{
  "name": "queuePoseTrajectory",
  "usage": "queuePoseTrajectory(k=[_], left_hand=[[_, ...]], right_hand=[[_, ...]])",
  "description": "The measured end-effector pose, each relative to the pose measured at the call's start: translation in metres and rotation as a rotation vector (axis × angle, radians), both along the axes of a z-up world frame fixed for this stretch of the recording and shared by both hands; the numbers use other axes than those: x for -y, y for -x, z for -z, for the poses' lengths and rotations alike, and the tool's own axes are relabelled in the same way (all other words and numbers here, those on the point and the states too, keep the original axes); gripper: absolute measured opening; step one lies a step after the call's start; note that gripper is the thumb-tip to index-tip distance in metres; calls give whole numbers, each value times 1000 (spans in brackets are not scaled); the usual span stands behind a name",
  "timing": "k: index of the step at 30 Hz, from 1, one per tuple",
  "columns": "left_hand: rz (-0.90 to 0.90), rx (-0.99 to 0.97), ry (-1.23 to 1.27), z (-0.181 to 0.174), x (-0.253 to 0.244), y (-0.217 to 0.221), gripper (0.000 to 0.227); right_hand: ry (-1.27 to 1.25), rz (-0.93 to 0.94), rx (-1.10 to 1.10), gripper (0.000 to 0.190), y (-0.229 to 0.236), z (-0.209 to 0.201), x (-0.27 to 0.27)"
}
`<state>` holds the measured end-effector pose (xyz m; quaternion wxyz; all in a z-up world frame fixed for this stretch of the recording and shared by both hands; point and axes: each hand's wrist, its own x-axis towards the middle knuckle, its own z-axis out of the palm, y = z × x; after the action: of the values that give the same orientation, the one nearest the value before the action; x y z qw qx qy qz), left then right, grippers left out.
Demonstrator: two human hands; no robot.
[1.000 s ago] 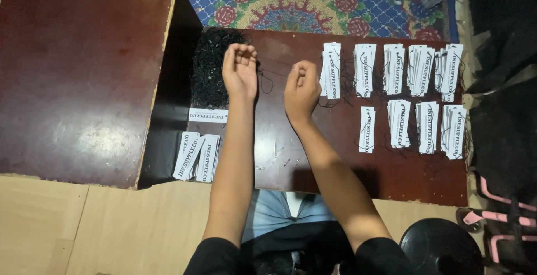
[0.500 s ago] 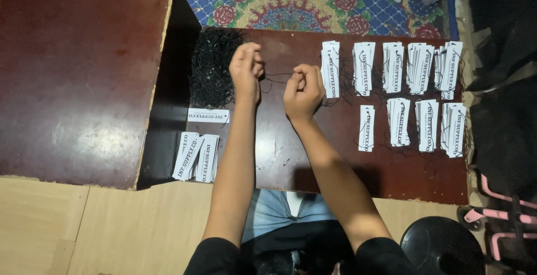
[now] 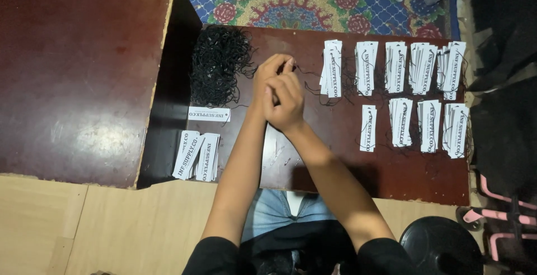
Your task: Manually attaching black elastic bands to white paper labels on a wooden table.
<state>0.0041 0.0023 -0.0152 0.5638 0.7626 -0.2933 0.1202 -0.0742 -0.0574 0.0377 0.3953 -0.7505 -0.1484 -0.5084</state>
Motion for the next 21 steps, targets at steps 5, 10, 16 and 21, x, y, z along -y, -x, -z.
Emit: queuePoseTrajectory(k=[5, 10, 16, 21], left_hand=[[-90, -82, 21, -2, 3, -1, 15], [-167, -183, 100, -1, 2, -9, 12], [-161, -114, 84, 18, 0, -16, 14], [-120, -143, 58, 6, -2, -12, 13]], right_hand=[[106, -273, -208, 18, 19, -47, -17], [204, -359, -270, 17, 6, 33, -26], [264, -557, -516, 19, 6, -1, -34], [440, -393, -766, 34, -5, 4, -58]])
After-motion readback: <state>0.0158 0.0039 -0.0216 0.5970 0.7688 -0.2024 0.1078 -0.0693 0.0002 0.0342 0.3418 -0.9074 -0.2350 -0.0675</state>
